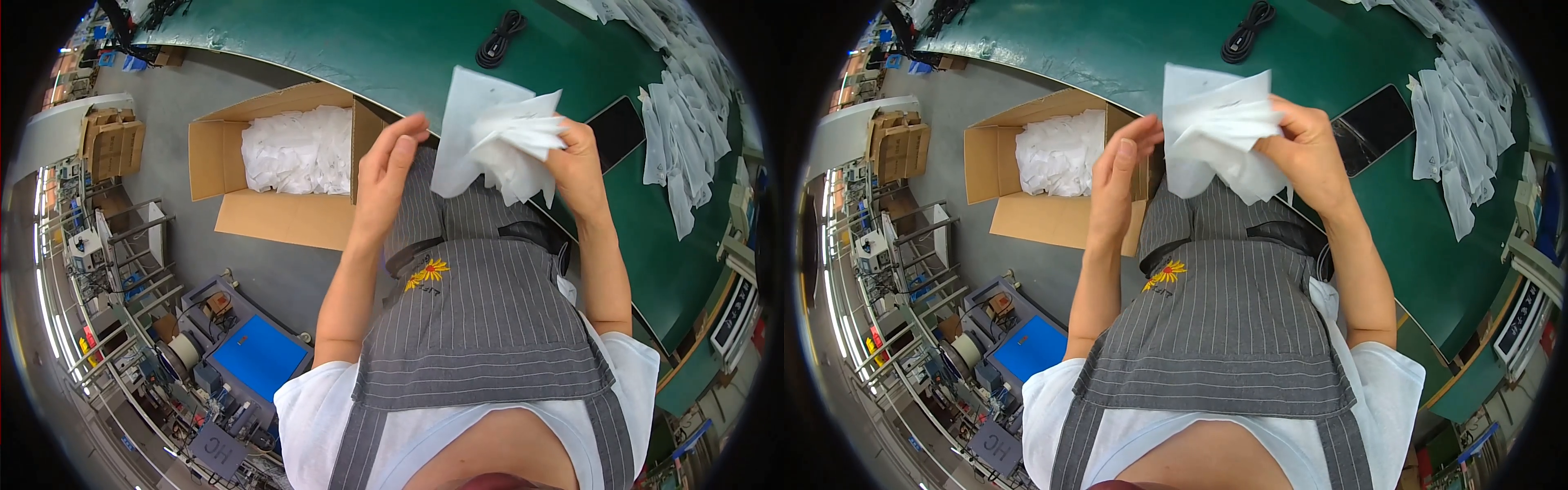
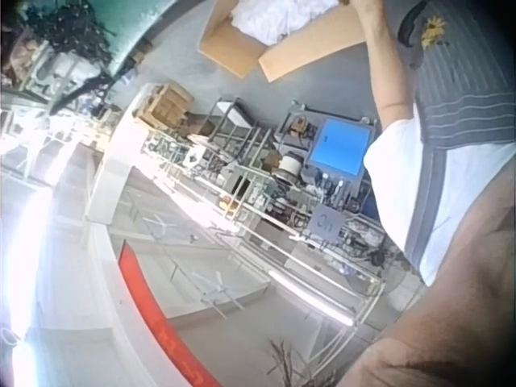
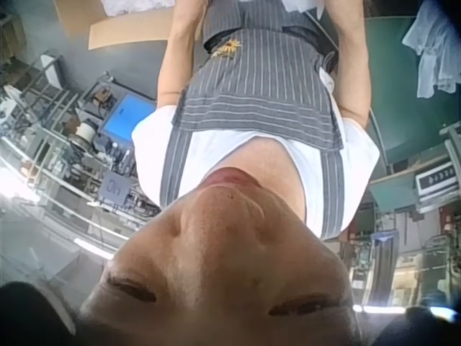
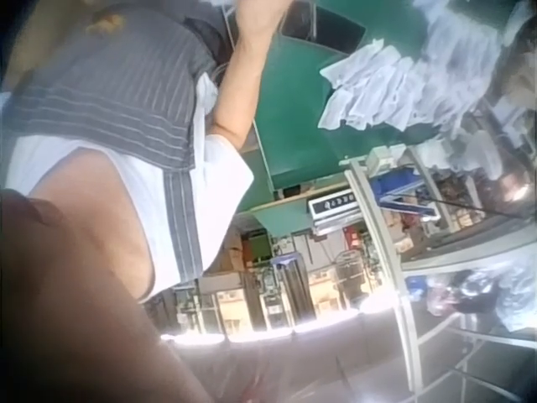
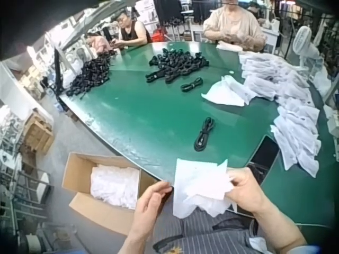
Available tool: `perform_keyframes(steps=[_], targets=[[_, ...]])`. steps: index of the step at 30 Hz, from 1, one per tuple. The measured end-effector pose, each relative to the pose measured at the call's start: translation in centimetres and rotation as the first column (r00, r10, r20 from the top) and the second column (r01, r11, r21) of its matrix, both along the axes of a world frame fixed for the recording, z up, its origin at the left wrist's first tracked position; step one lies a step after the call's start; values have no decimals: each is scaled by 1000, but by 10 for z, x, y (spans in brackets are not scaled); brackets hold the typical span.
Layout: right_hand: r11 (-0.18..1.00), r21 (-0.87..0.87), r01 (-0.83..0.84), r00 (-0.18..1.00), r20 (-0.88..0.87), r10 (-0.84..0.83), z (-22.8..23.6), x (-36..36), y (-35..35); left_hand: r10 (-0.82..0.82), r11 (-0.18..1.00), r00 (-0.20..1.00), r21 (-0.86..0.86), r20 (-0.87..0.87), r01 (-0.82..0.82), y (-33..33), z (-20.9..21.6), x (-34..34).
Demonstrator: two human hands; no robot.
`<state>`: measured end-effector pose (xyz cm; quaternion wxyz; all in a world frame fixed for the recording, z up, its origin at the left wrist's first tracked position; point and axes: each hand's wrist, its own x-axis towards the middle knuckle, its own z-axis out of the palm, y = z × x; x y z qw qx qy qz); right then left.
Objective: Counting, flattening, and stacking small white plastic bags at a factory workstation.
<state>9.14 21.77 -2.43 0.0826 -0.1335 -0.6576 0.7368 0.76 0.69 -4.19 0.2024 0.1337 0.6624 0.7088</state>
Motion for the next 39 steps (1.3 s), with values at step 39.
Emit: perform_keyframes(steps=[39], targets=[[964,186,-190,957,254,140,-4,-22,-15,246,831,942,450,231,-327,24,-23,-32]])
